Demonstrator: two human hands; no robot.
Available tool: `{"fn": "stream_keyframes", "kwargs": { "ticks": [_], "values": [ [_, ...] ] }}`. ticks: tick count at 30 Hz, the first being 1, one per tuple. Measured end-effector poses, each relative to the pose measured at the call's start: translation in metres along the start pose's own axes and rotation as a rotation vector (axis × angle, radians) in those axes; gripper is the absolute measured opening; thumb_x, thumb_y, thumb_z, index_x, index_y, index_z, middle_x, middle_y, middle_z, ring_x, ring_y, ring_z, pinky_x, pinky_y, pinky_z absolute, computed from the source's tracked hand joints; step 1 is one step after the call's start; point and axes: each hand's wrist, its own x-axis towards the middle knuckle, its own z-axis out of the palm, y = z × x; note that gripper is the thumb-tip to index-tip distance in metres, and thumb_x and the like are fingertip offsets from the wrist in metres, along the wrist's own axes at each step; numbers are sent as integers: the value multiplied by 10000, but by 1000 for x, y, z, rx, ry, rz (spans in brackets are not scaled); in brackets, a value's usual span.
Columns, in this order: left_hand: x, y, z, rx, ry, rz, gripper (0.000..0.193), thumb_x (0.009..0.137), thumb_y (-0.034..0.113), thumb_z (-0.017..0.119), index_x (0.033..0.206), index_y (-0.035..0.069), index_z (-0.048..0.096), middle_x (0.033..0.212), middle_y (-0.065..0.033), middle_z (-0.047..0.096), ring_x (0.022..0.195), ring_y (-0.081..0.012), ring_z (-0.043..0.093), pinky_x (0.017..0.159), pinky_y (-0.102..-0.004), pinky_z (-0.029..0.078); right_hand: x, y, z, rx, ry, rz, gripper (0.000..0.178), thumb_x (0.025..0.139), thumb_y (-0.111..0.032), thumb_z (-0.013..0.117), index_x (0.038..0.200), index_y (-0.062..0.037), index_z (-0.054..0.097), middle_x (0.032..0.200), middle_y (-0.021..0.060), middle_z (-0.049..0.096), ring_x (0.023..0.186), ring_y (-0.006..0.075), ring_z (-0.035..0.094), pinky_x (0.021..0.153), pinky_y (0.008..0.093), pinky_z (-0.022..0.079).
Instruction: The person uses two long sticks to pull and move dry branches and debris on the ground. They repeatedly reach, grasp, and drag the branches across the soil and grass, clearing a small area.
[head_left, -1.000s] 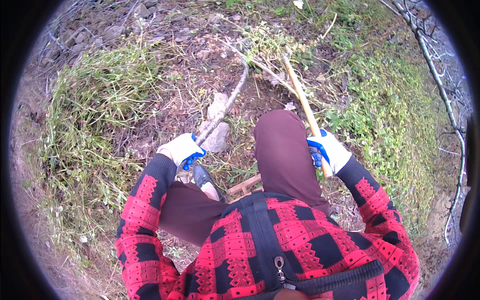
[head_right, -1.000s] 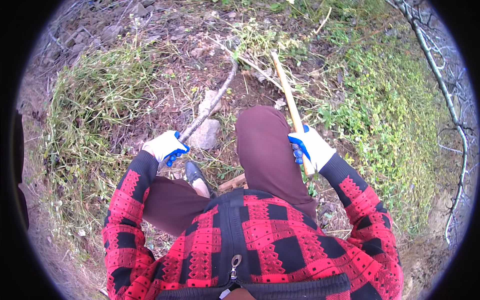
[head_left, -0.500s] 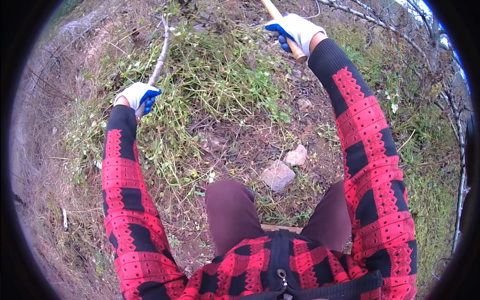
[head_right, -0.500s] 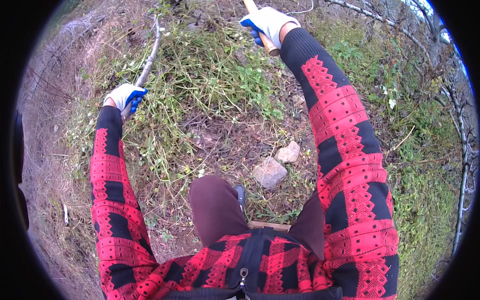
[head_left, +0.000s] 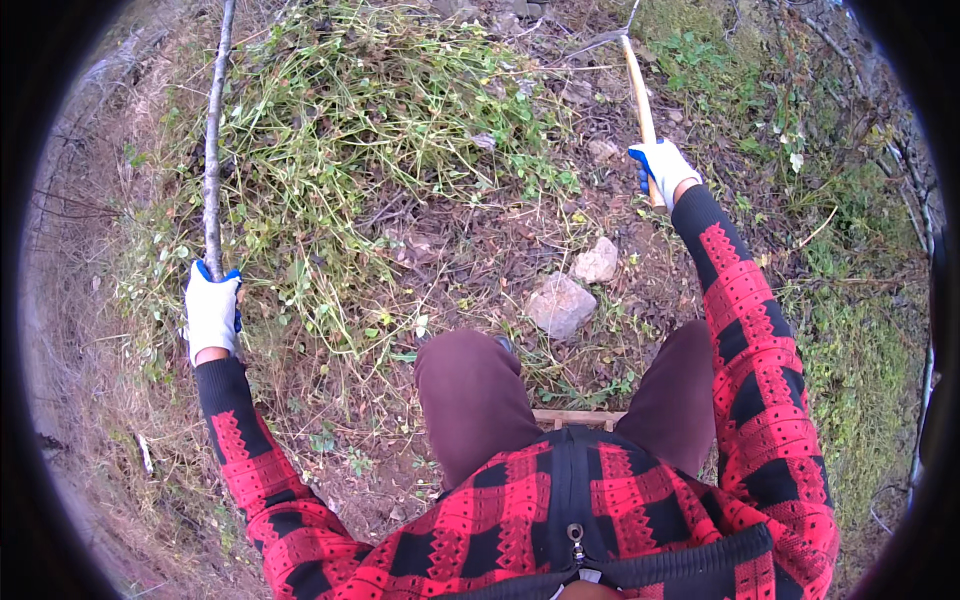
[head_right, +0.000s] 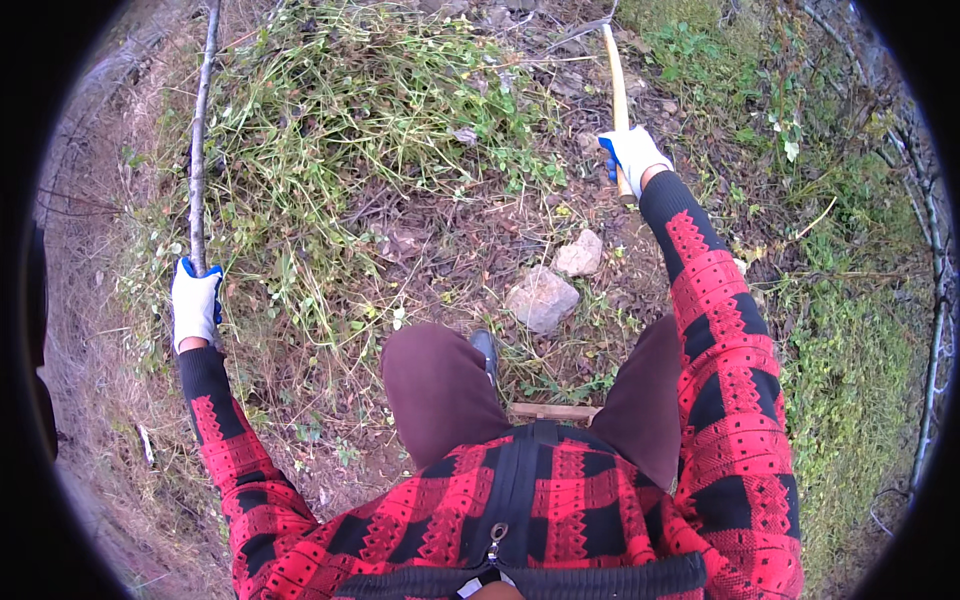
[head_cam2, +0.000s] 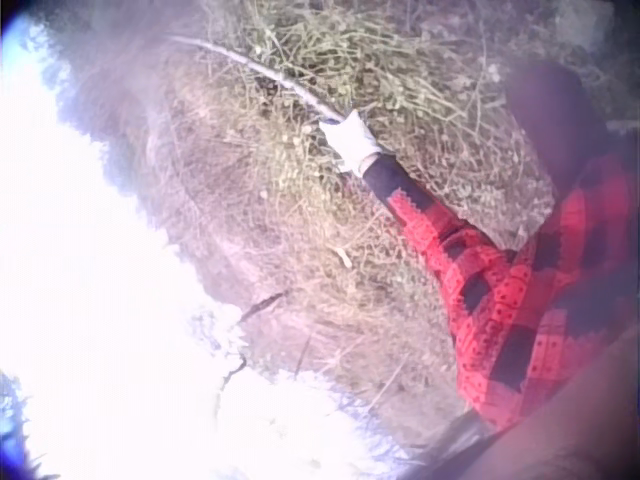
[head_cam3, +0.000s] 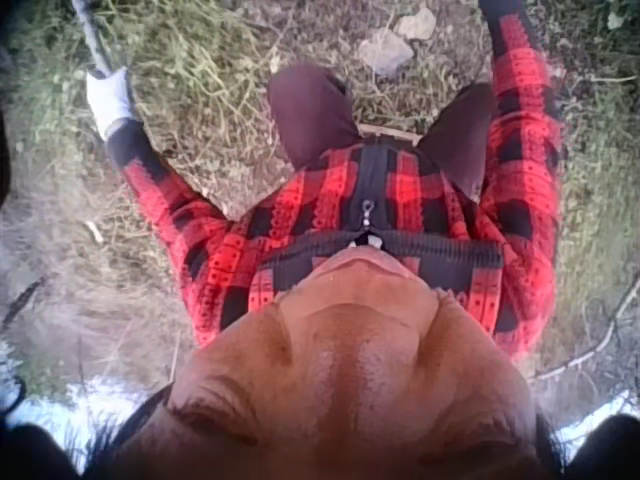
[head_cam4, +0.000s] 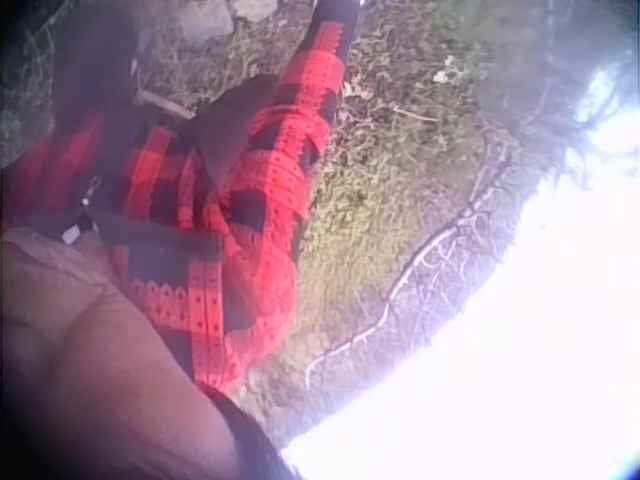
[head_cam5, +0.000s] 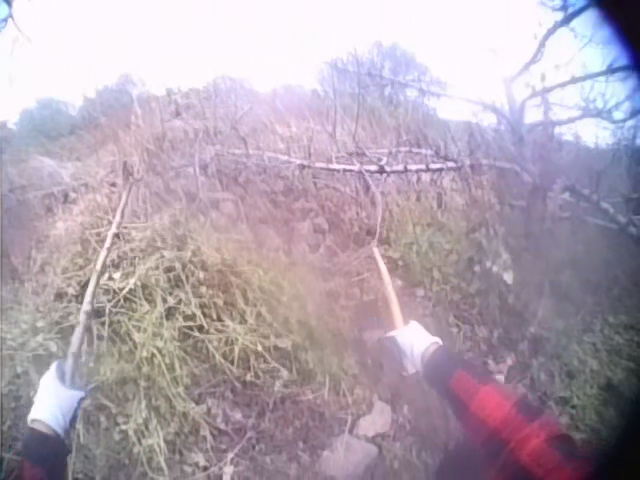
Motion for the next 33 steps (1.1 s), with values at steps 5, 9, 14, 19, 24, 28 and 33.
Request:
{"fn": "stream_keyframes", "kwargs": {
  "ticks": [5, 9, 14, 19, 24, 28, 33],
  "values": [
    [-71, -11, 14, -145, -217, 45, 317, 867, 101, 764, 1051, 75, 507, 707, 28, 514, 458, -54, 427, 379, -249, 343, -10, 56, -1, -299, 334, -201, 400, 895, -265, 752, 1114, 1, 549, 771, 140, 671, 631, 229, 665, 556, 384, 543],
    [-107, -13, 71, 58, -607, 16, 403, 834, 151, 810, 1133, 37, 564, 787, -50, 589, 570, -110, 514, 505, -301, 452, -33, 57, -26, -439, 451, -353, 516, 890, -292, 761, 1250, -2, 532, 835, 183, 698, 672, 284, 692, 605, 401, 548],
    [-106, 6, 187, 394, -795, 359, 444, 818, 235, 825, 1100, 19, 558, 842, -93, 643, 762, -233, 637, 707, -394, 526, -83, 37, -25, 112, 355, -300, 299, 910, -214, 762, 1021, -69, 526, 664, 17, 564, 486, 127, 527, 415, 300, 432],
    [-56, 63, 282, 89, -1076, -101, 280, 852, 206, 782, 1006, 42, 615, 729, -100, 636, 548, -241, 597, 515, -409, 487, -131, 43, -24, 383, 314, -134, 293, 921, -207, 761, 933, -101, 488, 652, -21, 497, 429, 93, 461, 370, 280, 397],
    [-48, 100, 348, -280, -1177, -238, 196, 858, 164, 763, 797, 27, 636, 586, -16, 536, 460, -147, 480, 434, -328, 388, -132, 38, -34, 404, 314, -158, 303, 919, -208, 763, 971, -93, 487, 674, -18, 504, 420, 81, 453, 365, 267, 394],
    [28, 117, 355, -576, -838, -230, 176, 873, 200, 759, 827, 77, 641, 569, 3, 527, 451, -134, 476, 432, -292, 393, -136, 34, -40, 432, 297, -182, 307, 920, -191, 762, 941, -103, 469, 679, -27, 507, 420, 69, 445, 362, 249, 382],
    [146, 146, 323, -601, -656, -279, 219, 898, 193, 736, 782, 136, 558, 558, 11, 492, 440, -138, 456, 415, -295, 378, -149, 33, -51, 445, 287, -112, 316, 918, -185, 764, 925, -116, 456, 683, -33, 506, 440, 59, 449, 377, 237, 384]
  ]
}}
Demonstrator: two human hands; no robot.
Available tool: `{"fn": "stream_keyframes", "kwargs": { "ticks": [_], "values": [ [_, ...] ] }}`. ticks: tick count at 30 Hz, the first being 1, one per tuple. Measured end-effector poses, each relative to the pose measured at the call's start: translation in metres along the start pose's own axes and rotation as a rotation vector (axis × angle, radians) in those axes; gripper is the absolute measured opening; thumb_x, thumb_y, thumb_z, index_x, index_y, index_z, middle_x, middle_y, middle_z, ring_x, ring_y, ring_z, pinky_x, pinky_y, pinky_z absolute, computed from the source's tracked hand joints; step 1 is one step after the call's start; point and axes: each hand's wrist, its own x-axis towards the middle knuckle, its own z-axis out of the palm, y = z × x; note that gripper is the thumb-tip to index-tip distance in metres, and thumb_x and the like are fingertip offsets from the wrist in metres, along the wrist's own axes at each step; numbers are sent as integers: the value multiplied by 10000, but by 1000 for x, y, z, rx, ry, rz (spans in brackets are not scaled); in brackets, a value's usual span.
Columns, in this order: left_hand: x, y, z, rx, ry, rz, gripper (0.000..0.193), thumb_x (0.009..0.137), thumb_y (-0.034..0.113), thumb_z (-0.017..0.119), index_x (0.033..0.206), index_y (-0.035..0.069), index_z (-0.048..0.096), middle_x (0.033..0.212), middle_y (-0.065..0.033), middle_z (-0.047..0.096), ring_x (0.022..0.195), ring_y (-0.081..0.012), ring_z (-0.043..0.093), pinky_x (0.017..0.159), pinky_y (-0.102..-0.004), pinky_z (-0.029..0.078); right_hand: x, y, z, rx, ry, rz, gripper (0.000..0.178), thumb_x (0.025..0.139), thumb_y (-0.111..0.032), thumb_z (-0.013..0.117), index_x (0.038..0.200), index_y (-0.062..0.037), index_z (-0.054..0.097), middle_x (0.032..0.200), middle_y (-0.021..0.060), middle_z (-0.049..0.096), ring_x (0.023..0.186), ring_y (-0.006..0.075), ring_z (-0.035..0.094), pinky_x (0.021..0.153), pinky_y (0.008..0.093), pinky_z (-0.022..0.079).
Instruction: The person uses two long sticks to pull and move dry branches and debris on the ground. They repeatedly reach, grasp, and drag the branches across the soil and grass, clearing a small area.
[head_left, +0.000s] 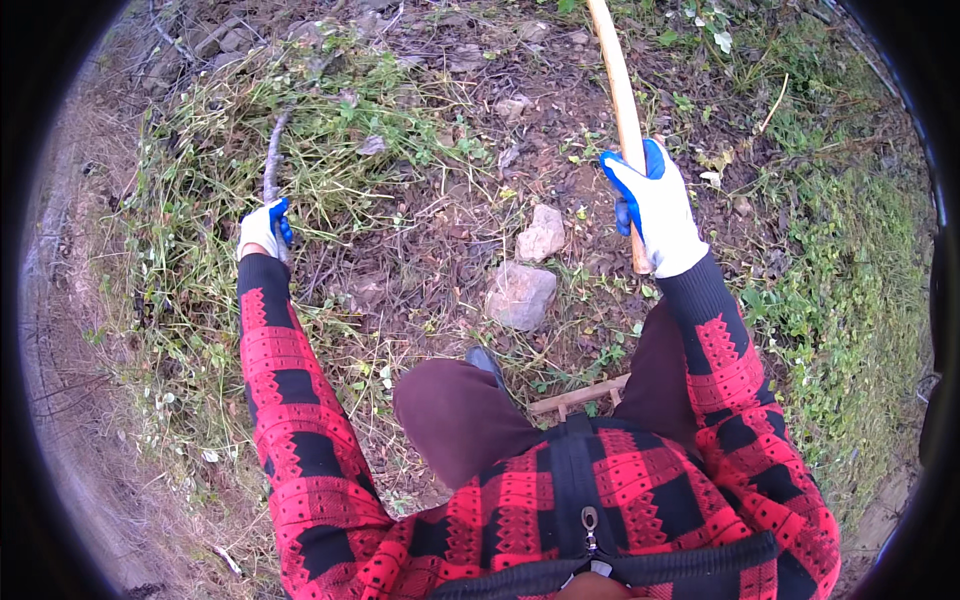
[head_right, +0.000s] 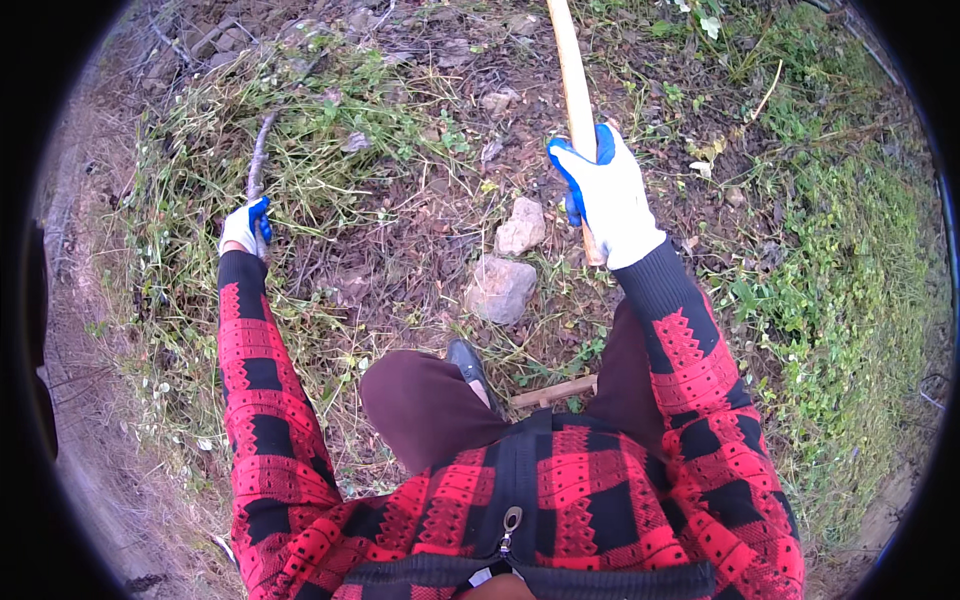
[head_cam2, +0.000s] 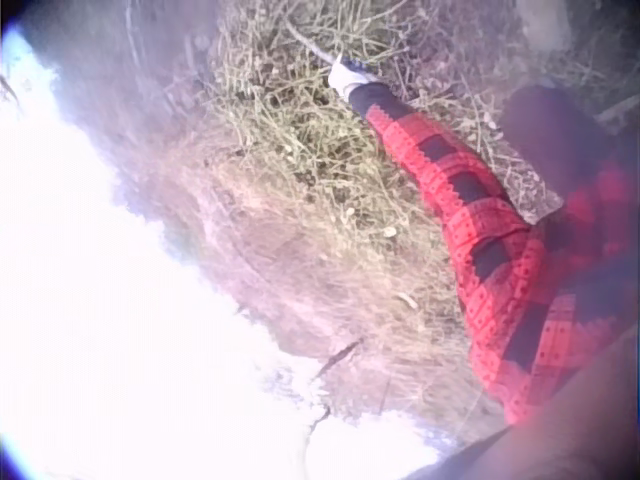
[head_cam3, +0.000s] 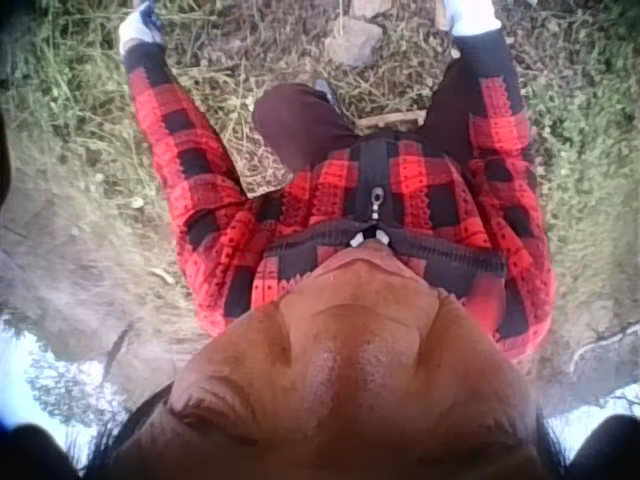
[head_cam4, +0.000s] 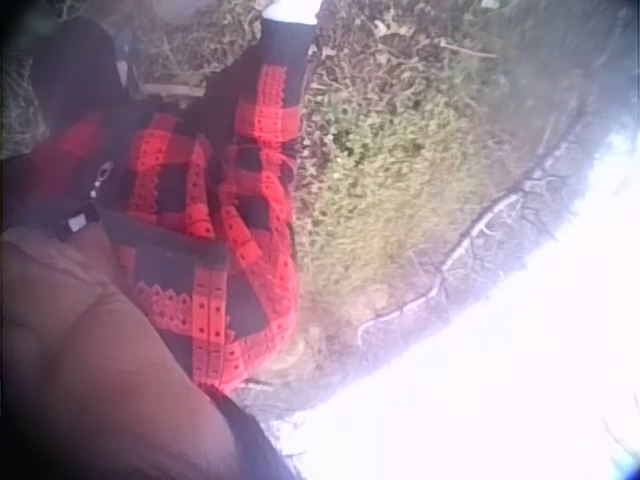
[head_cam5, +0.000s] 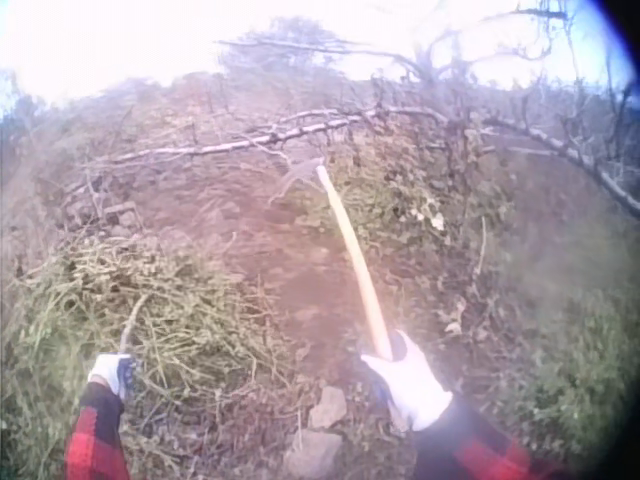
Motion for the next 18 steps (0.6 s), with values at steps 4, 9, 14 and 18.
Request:
{"fn": "stream_keyframes", "kwargs": {
  "ticks": [4, 9, 14, 18],
  "values": [
    [14, -1, 31, -19, -67, -36, 217, 923, 238, 710, 843, 128, 540, 559, 17, 484, 439, -142, 452, 424, -296, 385, -3, -5, -3, -123, 21, -26, 292, 904, -204, 777, 993, -87, 525, 693, -26, 520, 474, 54, 467, 402, 241, 388],
    [-5, -3, 56, 249, -109, -21, 147, 920, 156, 697, 855, 102, 576, 568, 4, 505, 432, -156, 466, 411, -312, 391, -9, -13, -5, -133, 47, -95, 288, 902, -198, 774, 1007, -78, 535, 684, -24, 520, 490, 54, 473, 414, 242, 391],
    [-66, -2, 68, 1344, 216, 558, 373, 847, 221, 735, 1137, 34, 593, 993, -218, 721, 898, -384, 720, 775, -493, 571, -8, -16, -14, -45, 42, -82, 294, 906, -179, 773, 982, -77, 508, 669, -21, 513, 478, 67, 480, 408, 246, 400],
    [-125, -12, 79, 1434, 144, 513, 316, 903, 235, 610, 1165, 59, 597, 1055, -245, 715, 1020, -428, 686, 886, -508, 534, 2, -8, -33, 332, -214, 125, 185, 994, -234, 666, 986, -112, 528, 691, -47, 509, 479, 46, 460, 411, 226, 388]
  ]
}}
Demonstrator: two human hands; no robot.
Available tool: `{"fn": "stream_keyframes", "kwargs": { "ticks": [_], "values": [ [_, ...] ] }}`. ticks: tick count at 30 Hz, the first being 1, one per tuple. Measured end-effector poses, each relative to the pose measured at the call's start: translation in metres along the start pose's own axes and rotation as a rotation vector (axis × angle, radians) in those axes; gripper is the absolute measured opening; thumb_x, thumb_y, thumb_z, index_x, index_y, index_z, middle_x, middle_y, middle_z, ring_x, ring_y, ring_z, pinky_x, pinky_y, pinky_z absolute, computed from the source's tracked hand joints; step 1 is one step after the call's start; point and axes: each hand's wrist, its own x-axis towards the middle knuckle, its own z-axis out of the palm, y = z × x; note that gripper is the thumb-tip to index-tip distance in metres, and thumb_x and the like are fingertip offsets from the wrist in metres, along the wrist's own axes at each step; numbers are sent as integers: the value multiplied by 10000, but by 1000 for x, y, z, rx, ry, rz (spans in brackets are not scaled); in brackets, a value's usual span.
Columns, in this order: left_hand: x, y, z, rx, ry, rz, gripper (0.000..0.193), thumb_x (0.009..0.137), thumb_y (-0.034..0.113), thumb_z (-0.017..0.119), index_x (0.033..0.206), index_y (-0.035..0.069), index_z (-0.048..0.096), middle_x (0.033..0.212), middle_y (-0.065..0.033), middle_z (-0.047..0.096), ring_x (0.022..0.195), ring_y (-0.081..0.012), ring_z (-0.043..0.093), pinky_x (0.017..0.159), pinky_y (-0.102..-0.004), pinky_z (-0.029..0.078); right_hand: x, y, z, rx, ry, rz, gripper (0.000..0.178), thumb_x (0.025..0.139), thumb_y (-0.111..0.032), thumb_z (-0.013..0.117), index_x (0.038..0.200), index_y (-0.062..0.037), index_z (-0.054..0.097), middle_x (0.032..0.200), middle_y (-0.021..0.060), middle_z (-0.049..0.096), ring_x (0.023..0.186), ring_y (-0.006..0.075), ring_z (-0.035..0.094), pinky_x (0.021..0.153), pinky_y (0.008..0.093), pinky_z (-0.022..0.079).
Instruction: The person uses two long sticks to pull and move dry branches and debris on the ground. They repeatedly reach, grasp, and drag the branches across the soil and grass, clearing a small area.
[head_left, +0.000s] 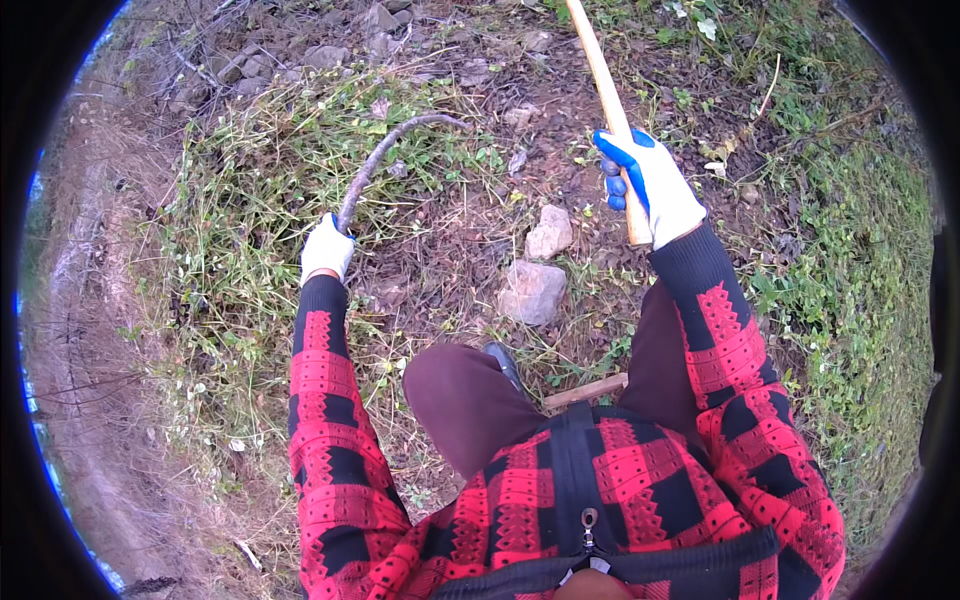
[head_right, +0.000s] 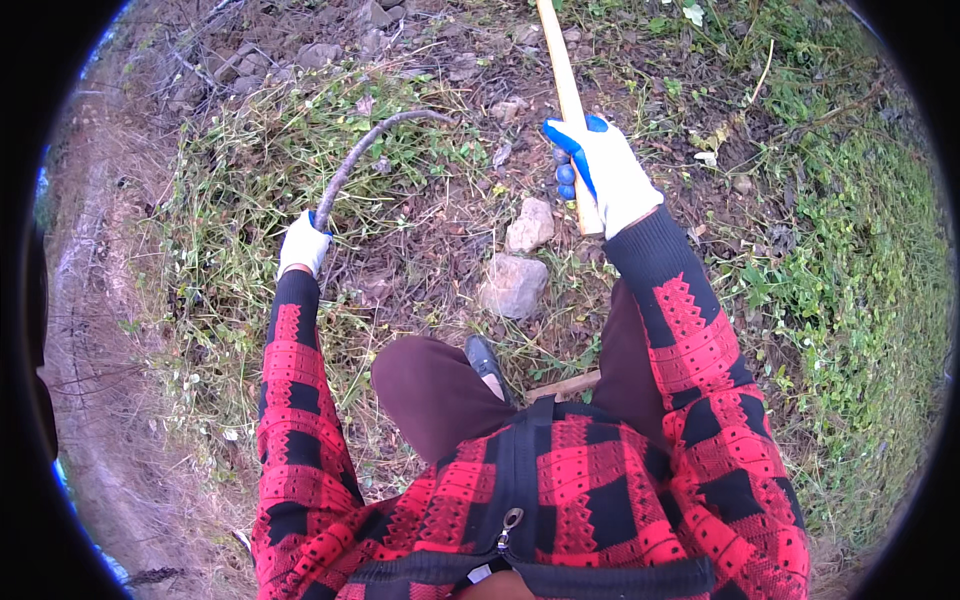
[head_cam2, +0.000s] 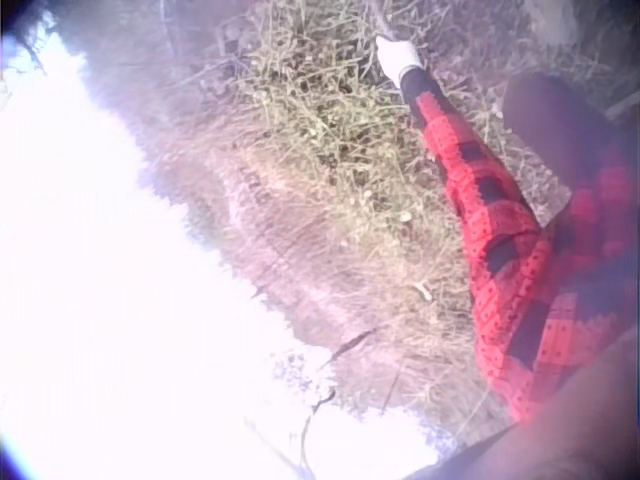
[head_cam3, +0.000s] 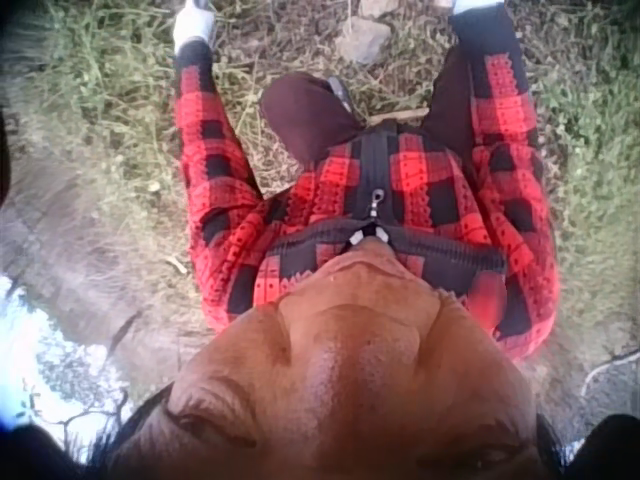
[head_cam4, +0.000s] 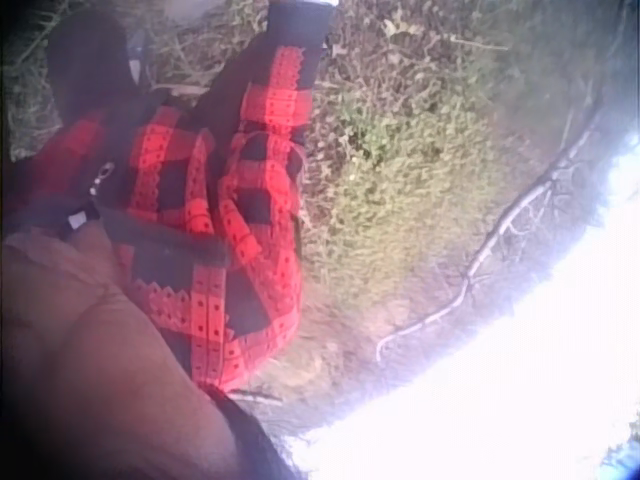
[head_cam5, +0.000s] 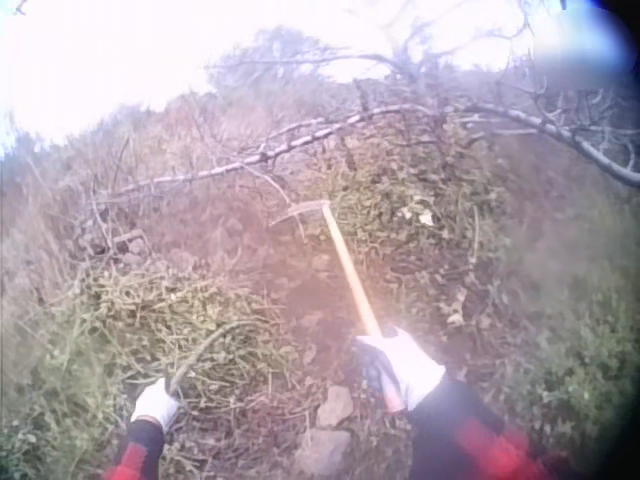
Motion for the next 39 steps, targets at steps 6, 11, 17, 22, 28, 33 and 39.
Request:
{"fn": "stream_keyframes", "kwargs": {
  "ticks": [6, 11, 17, 22, 28, 33, 39],
  "values": [
    [-67, -4, 11, -147, 22, -59, 493, 841, 277, 767, 1252, 78, 582, 1019, -217, 728, 968, -420, 699, 866, -483, 537, 19, 7, -44, 1148, -334, 639, 223, 1001, -136, 549, 788, -89, 504, 625, -40, 489, 538, 97, 497, 486, 254, 468],
    [-60, -25, 44, -760, 204, -188, 323, 868, 169, 775, 1114, 55, 600, 708, -13, 573, 484, -106, 492, 395, -306, 398, 26, 29, -47, 1089, -167, 411, 145, 984, -126, 585, 850, -78, 555, 679, 2, 537, 611, 137, 578, 574, 288, 538],
    [27, -81, 76, -740, 140, -500, 274, 838, 216, 783, 929, 18, 615, 747, -133, 665, 663, -270, 657, 629, -428, 532, 10, 2, -55, 982, -198, 326, 270, 1021, -192, 555, 774, -105, 493, 638, -10, 494, 540, 118, 508, 494, 264, 464],
    [-36, -73, 70, -647, 291, -329, 397, 858, 238, 787, 1111, -14, 613, 889, -145, 691, 695, -269, 644, 687, -413, 534, -48, -18, -114, 1026, -445, 285, 212, 1006, -168, 603, 849, -117, 471, 665, -38, 464, 522, 105, 441, 507, 266, 419],
    [-153, -36, 51, -171, 305, -227, 498, 963, 248, 649, 1405, 48, 536, 1246, -232, 683, 1132, -381, 672, 944, -452, 516, -167, 27, -212, 141, 300, -100, 212, 991, -224, 660, 1013, -108, 485, 701, -48, 485, 523, 60, 435, 460, 234, 363],
    [-150, -13, 38, -212, 129, -24, 447, 913, 169, 714, 1316, 13, 601, 1107, -185, 716, 964, -311, 686, 902, -399, 517, -240, 80, -291, -49, 742, 107, 276, 918, -226, 751, 958, -110, 504, 686, -24, 503, 492, 92, 487, 407, 277, 445],
    [-114, 73, 34, -427, -75, 261, 486, 849, 56, 767, 1296, -31, 598, 1077, -130, 713, 902, -167, 634, 874, -321, 519, -293, 124, -351, -113, 985, 188, 272, 935, -271, 735, 956, -133, 501, 667, -35, 493, 467, 91, 445, 402, 272, 405]
  ]
}}
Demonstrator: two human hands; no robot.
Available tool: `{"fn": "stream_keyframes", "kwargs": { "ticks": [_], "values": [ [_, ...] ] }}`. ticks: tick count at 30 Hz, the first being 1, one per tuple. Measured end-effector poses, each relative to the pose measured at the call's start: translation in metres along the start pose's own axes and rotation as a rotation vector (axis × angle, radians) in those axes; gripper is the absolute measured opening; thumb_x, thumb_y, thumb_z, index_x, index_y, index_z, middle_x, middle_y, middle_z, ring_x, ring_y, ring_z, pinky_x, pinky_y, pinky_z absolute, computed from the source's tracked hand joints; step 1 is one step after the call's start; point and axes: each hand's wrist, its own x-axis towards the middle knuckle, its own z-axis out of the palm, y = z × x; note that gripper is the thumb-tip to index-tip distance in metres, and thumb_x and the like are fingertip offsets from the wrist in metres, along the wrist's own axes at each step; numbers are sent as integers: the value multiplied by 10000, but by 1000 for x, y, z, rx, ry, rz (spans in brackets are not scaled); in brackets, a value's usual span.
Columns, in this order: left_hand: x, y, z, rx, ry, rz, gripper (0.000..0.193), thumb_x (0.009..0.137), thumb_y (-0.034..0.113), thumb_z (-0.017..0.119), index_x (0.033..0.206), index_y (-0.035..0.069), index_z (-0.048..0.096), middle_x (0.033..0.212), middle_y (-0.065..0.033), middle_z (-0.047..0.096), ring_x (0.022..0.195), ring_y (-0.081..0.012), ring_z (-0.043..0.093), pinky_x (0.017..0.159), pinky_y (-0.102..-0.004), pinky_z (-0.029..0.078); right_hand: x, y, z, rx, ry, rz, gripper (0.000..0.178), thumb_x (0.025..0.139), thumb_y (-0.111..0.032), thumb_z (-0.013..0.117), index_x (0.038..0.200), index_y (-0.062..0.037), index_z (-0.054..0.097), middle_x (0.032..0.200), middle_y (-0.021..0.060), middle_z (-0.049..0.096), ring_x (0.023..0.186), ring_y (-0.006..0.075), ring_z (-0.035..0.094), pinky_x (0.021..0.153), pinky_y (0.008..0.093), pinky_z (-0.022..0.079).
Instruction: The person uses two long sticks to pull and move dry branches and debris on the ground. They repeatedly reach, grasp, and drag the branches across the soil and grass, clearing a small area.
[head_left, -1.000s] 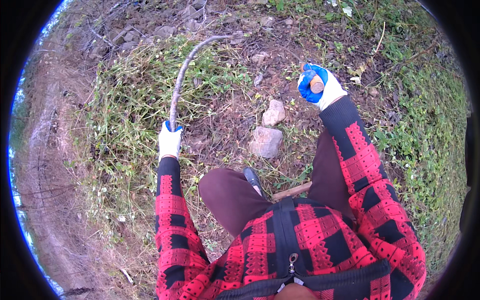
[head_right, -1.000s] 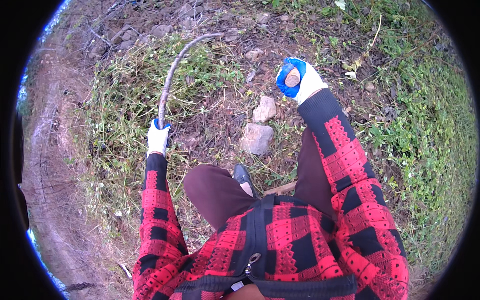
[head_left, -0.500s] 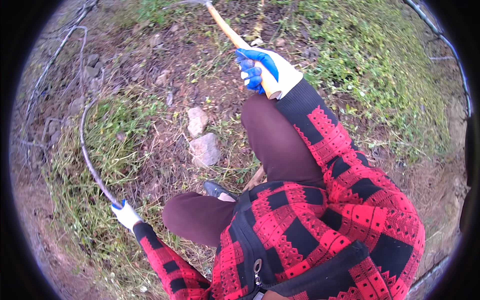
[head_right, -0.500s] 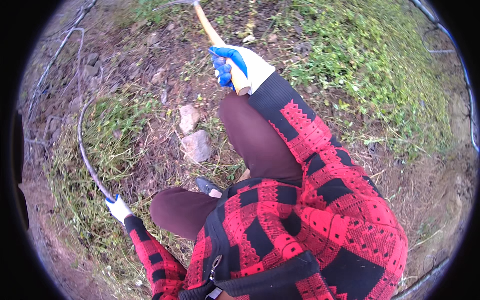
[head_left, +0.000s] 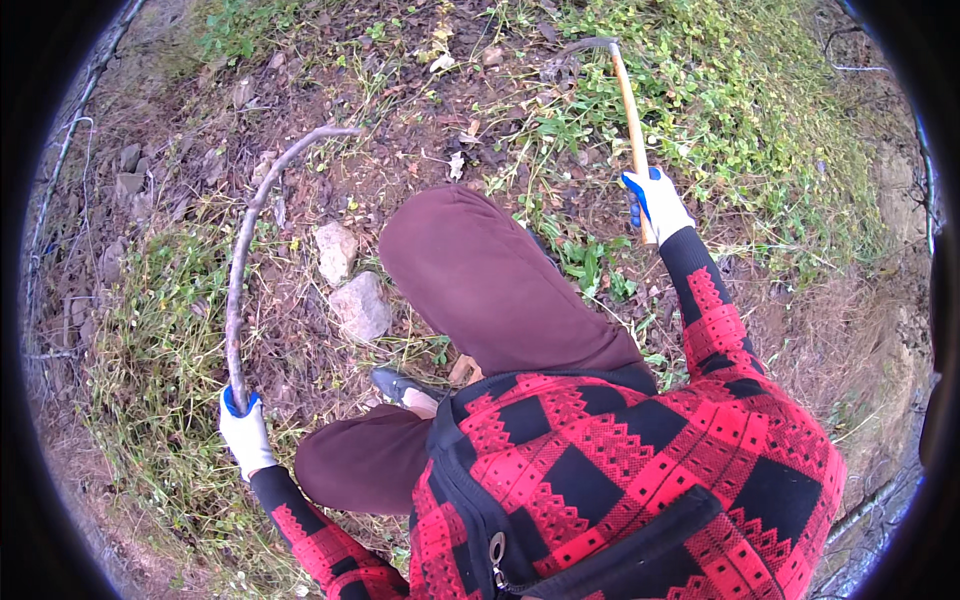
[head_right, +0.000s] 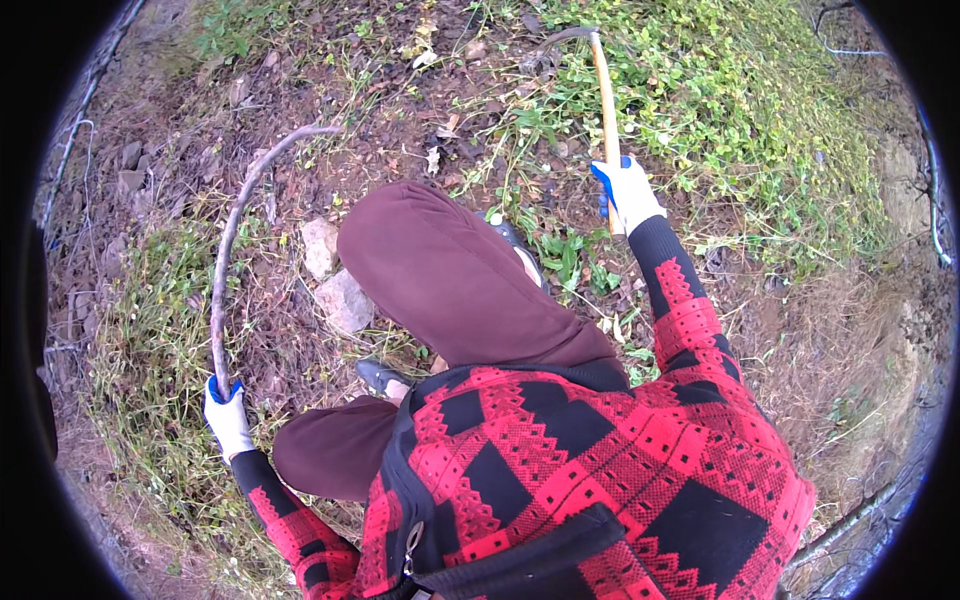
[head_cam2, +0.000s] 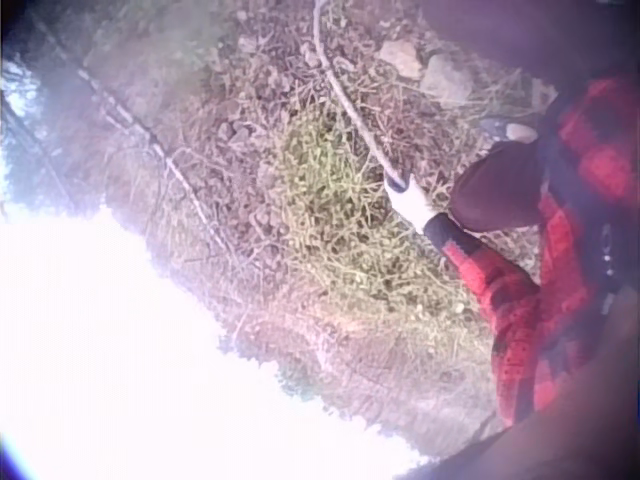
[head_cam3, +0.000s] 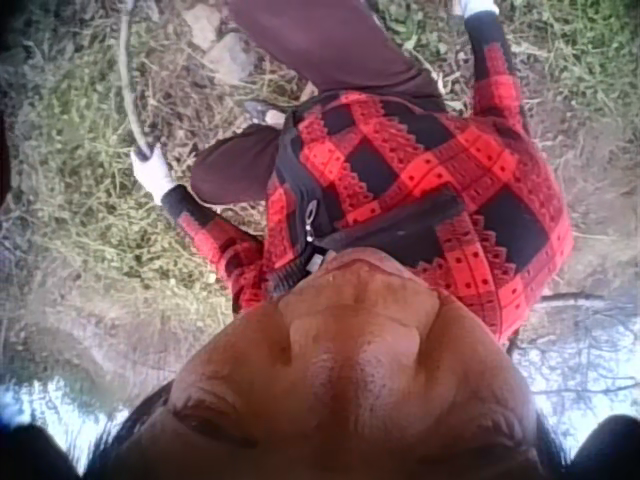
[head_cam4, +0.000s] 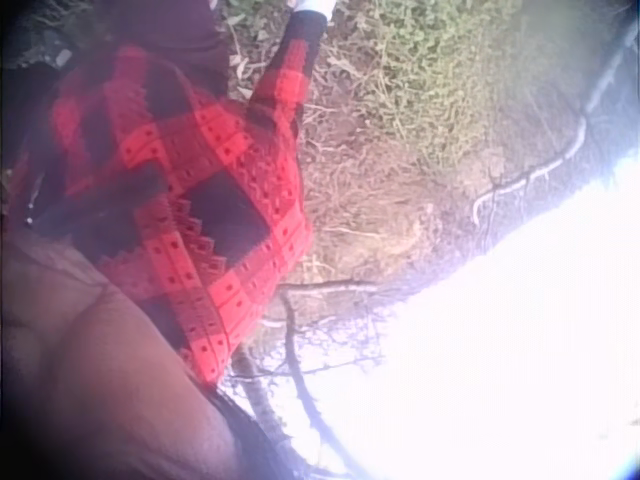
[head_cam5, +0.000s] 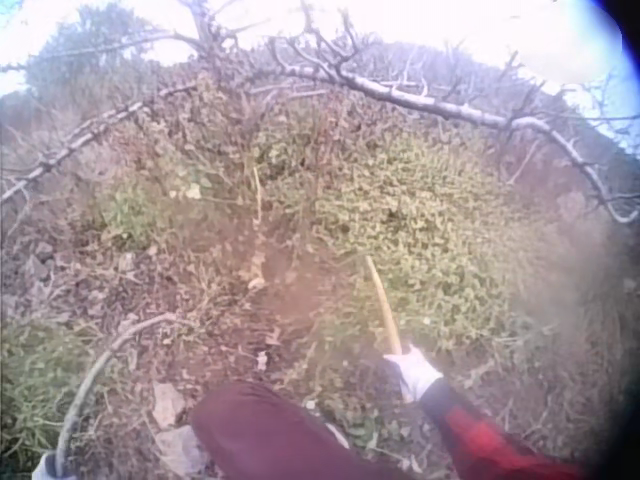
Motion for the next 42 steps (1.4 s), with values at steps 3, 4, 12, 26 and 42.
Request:
{"fn": "stream_keyframes", "kwargs": {
  "ticks": [3, 4, 12, 26, 42],
  "values": [
    [26, 60, 24, 45, -105, 96, 514, 837, 78, 788, 1302, -37, 600, 1081, -143, 721, 927, -162, 655, 890, -315, 521, 14, 1, -8, -195, 96, -108, 275, 938, -280, 730, 952, -131, 500, 667, -31, 490, 462, 94, 442, 400, 279, 407],
    [32, 83, 35, 67, -117, 182, 504, 835, 103, 789, 1288, -24, 610, 1075, -161, 726, 926, -196, 681, 876, -330, 528, 19, -3, -8, -267, 113, -156, 277, 943, -288, 723, 963, -122, 502, 669, -29, 485, 458, 98, 441, 402, 279, 401],
    [32, 183, 80, 321, -262, 318, 459, 823, 238, 757, 1251, 120, 640, 1019, -201, 724, 959, -404, 697, 819, -470, 540, -23, -33, -20, -1224, 86, -306, 468, 960, -314, 618, 1218, 47, 469, 881, 292, 689, 847, 452, 691, 736, 517, 546],
    [39, 159, 80, 255, -279, 346, 436, 839, 188, 722, 1257, 116, 621, 1023, -208, 717, 964, -420, 684, 824, -474, 533, -49, -2, 38, -257, -171, 150, 351, 926, -233, 747, 1024, -104, 436, 729, 44, 524, 557, 186, 564, 476, 362, 527],
    [33, 161, 78, 270, -342, 286, 352, 861, 230, 728, 1166, 89, 626, 1027, -214, 705, 982, -434, 669, 814, -476, 527, 96, -27, -32, -594, -45, 76, 484, 951, -523, 666, 734, -107, 549, 575, 2, 486, 438, 160, 468, 433, 357, 414]
  ]
}}
